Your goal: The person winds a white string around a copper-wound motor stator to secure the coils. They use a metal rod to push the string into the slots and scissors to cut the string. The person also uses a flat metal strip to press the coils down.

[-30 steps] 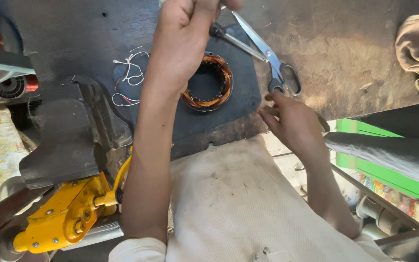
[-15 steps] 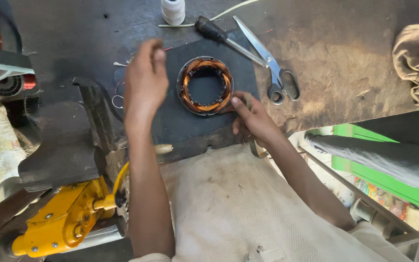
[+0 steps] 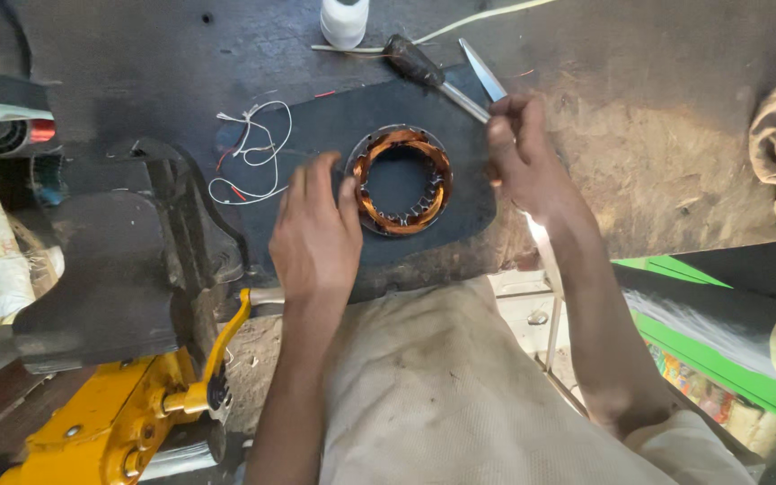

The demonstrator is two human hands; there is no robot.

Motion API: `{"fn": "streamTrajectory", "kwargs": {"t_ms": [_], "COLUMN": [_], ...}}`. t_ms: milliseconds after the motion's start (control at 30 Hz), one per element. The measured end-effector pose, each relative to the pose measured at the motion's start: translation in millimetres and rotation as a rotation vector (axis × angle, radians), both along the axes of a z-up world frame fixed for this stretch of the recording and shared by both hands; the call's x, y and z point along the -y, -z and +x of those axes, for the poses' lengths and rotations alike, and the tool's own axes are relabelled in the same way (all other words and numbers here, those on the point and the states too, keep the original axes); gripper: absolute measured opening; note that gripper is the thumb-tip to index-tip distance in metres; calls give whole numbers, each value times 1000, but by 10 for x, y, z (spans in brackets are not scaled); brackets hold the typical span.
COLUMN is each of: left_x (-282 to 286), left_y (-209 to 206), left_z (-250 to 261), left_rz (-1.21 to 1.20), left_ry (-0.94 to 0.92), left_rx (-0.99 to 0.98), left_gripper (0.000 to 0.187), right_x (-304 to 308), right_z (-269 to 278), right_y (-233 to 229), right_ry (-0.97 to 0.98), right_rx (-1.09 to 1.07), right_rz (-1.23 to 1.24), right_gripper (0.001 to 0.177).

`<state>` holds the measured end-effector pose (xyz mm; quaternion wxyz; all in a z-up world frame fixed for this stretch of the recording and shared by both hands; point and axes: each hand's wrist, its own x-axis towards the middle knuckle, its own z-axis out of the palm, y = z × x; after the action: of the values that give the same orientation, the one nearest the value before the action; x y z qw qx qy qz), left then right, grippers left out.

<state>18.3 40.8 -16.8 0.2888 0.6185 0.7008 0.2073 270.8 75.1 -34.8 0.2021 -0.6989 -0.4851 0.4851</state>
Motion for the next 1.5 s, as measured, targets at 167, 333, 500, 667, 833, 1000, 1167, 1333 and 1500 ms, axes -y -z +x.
{"fn": "streamTrajectory", "kwargs": {"t_ms": [167, 333, 500, 667, 833, 1000, 1167, 1333, 1500], "left_x": [-129, -129, -81, -32, -16, -42, -36, -58, -62], "left_y": [33, 74, 114, 133, 145, 128, 135, 153, 134], "left_z": [114, 162, 177, 186, 228, 225, 264, 261, 254], "left_rz": [178, 128, 110, 214, 220, 208, 196, 215, 196], "left_ry": [52, 34, 8, 27, 28, 29, 22, 35, 32], "left_rx": [24, 29, -16, -58, -76, -38, -36, -57, -44], "left_gripper": [27, 26, 24, 19, 18, 18, 14, 13, 11], "right_x": [-31, -126, -84, -32, 28, -41, -97, -126, -145], "right_z": [-45, -124, -221, -182, -125, -110, -116, -192, -211], "right_y": [81, 10, 22, 52, 84, 232, 155, 52, 151], "right_ry": [-196, -462, -391, -368, -293, -376, -516, -516, -575], "right_rx": [182, 259, 103, -33, -44, -138, 65, 69, 187], "right_rz": [346, 627, 559, 583, 538, 680, 658, 610, 803], "right_gripper": [17, 8, 18, 19, 20, 23, 29, 37, 35]}}
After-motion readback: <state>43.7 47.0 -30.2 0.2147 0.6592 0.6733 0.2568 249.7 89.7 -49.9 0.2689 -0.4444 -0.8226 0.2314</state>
